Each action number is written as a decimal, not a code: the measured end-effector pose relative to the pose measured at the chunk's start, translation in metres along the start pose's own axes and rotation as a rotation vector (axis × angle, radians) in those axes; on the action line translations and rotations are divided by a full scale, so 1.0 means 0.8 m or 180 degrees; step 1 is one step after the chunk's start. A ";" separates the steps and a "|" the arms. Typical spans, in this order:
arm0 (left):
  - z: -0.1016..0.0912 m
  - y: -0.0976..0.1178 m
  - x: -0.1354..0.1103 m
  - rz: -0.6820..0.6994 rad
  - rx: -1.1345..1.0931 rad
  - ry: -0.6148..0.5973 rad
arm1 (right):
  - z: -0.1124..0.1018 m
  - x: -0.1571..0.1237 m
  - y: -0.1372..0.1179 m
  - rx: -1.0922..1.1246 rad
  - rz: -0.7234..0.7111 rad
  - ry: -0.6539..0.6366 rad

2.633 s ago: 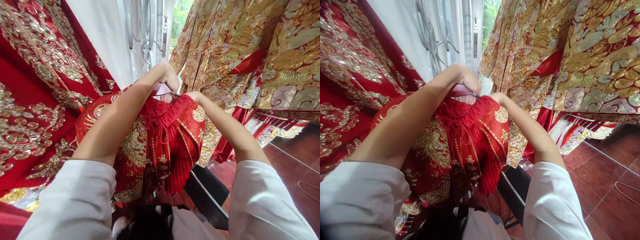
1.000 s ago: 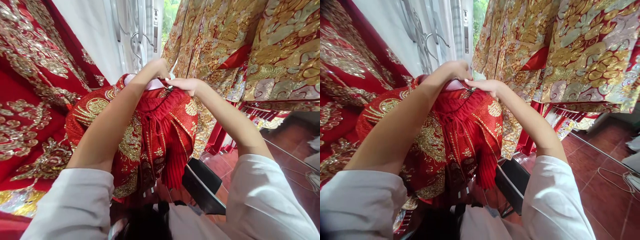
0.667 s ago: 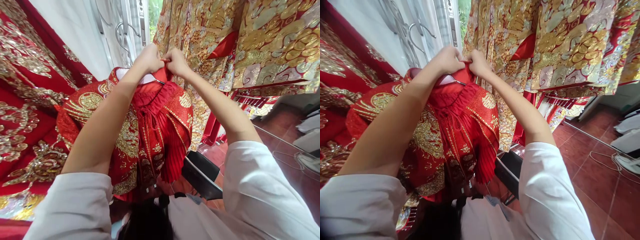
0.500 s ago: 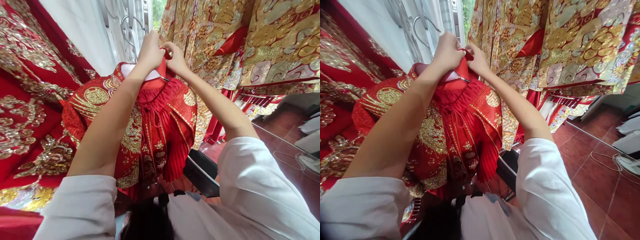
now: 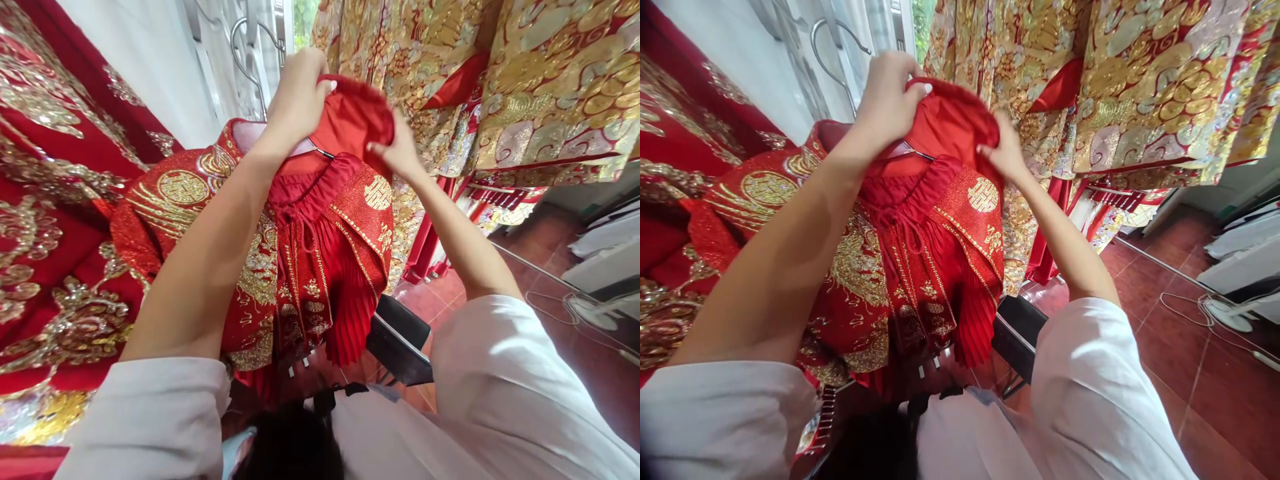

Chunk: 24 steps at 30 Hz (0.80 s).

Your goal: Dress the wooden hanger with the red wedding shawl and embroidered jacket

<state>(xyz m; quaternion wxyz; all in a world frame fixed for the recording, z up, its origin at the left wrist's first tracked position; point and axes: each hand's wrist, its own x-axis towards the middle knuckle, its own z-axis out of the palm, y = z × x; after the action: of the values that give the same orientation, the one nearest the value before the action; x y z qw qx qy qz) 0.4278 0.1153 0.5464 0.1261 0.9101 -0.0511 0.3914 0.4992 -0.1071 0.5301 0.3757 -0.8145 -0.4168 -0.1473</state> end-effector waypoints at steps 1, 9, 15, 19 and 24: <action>-0.001 0.002 -0.003 0.0028 0.0056 -0.0099 | -0.002 -0.010 0.001 -0.0142 -0.0065 0.0068; -0.006 0.014 -0.012 0.0046 0.0367 -0.0067 | 0.031 -0.063 0.031 -0.1456 -0.0203 0.1500; 0.006 0.049 -0.092 0.1341 0.0661 0.0345 | 0.020 -0.084 0.071 -0.1764 0.0047 0.1320; 0.055 0.035 -0.162 0.1191 0.0594 -0.0329 | 0.003 -0.094 0.042 -0.1780 0.0035 0.1284; 0.105 0.000 -0.159 0.1010 0.0599 -0.0456 | 0.013 -0.158 -0.106 -0.1605 -0.0007 0.1103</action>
<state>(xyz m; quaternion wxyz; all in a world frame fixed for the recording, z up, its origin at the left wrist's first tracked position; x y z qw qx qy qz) 0.3988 0.0917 0.3989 -0.0267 0.9239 -0.1660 0.3437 0.3549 -0.1397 0.4947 0.2270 -0.8443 -0.2978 -0.3832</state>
